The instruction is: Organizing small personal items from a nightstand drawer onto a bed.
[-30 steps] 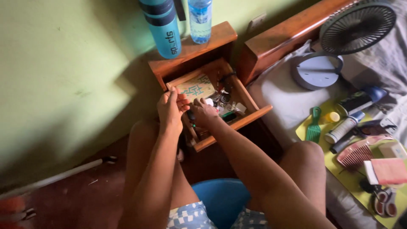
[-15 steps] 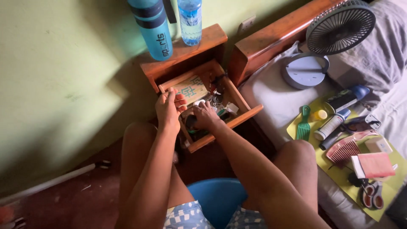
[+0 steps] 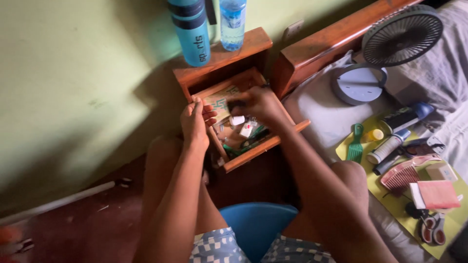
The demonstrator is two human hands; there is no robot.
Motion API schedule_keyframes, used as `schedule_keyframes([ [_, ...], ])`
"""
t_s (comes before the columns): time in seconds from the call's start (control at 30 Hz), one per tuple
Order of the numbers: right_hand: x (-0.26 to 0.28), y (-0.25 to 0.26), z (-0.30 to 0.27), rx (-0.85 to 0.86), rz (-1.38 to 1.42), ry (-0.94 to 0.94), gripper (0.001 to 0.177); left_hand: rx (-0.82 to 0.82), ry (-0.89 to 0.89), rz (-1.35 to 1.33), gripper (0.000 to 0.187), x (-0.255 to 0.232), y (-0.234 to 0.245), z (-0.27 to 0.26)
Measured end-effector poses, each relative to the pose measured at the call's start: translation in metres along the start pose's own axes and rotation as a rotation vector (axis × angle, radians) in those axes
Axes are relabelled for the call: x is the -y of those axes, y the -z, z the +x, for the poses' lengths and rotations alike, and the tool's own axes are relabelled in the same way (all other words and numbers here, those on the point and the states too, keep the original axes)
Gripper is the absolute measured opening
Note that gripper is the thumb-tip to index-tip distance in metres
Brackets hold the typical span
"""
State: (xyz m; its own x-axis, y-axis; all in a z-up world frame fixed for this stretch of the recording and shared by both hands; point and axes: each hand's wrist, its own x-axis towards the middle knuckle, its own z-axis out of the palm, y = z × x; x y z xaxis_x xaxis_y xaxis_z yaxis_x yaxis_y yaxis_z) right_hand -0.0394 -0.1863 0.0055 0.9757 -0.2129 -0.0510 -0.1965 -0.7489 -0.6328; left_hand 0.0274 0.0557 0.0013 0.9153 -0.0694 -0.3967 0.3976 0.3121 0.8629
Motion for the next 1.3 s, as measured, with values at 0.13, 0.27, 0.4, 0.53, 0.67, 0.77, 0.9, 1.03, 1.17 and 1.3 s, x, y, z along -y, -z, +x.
schedule_keyframes([
  [0.13, 0.004, 0.061, -0.028, -0.145, 0.735, -0.272, 0.063, -0.011, -0.012, -0.023, 0.032, 0.003, -0.008, 0.000],
  [0.27, -0.062, 0.060, -0.063, -0.346, 0.371, -0.265, 0.080, 0.010, 0.025, -0.048, 0.025, 0.015, -0.013, 0.002],
  [0.4, -0.060, 0.108, -0.144, -0.522, 0.758, -0.341, 0.072, 0.058, 0.017, 0.001, 0.024, 0.016, -0.015, 0.006],
  [0.53, -0.181, 0.134, -0.217, -0.759, 0.651, -0.433, 0.069, 0.071, 0.049, 0.048, 0.031, 0.000, -0.026, -0.014],
  [0.67, -0.264, 0.125, -0.276, -0.717, 0.498, -0.580, 0.062, 0.095, 0.027, 0.059, 0.032, 0.006, -0.034, -0.009],
  [0.77, -0.337, 0.118, -0.288, -0.567, 0.131, -0.621, 0.057, 0.081, 0.031, 0.029, 0.030, 0.018, -0.036, 0.000],
  [0.9, -0.290, 0.121, -0.264, -0.692, -0.374, -0.695, 0.056, 0.065, 0.027, 0.043, 0.034, 0.004, -0.041, -0.018],
  [1.03, -0.201, 0.128, -0.192, -0.667, -0.232, -0.428, 0.030, 0.053, 0.016, 0.058, 0.034, -0.004, -0.036, -0.023],
  [1.17, -0.098, 0.050, -0.082, -0.661, -0.129, 0.036, 0.026, 0.045, 0.006, 0.059, 0.035, -0.011, -0.038, -0.031],
  [1.3, -0.056, -0.064, -0.021, -0.037, -0.250, -0.216, 0.039, 0.041, 0.014, 0.040, 0.036, -0.003, -0.033, -0.025],
])
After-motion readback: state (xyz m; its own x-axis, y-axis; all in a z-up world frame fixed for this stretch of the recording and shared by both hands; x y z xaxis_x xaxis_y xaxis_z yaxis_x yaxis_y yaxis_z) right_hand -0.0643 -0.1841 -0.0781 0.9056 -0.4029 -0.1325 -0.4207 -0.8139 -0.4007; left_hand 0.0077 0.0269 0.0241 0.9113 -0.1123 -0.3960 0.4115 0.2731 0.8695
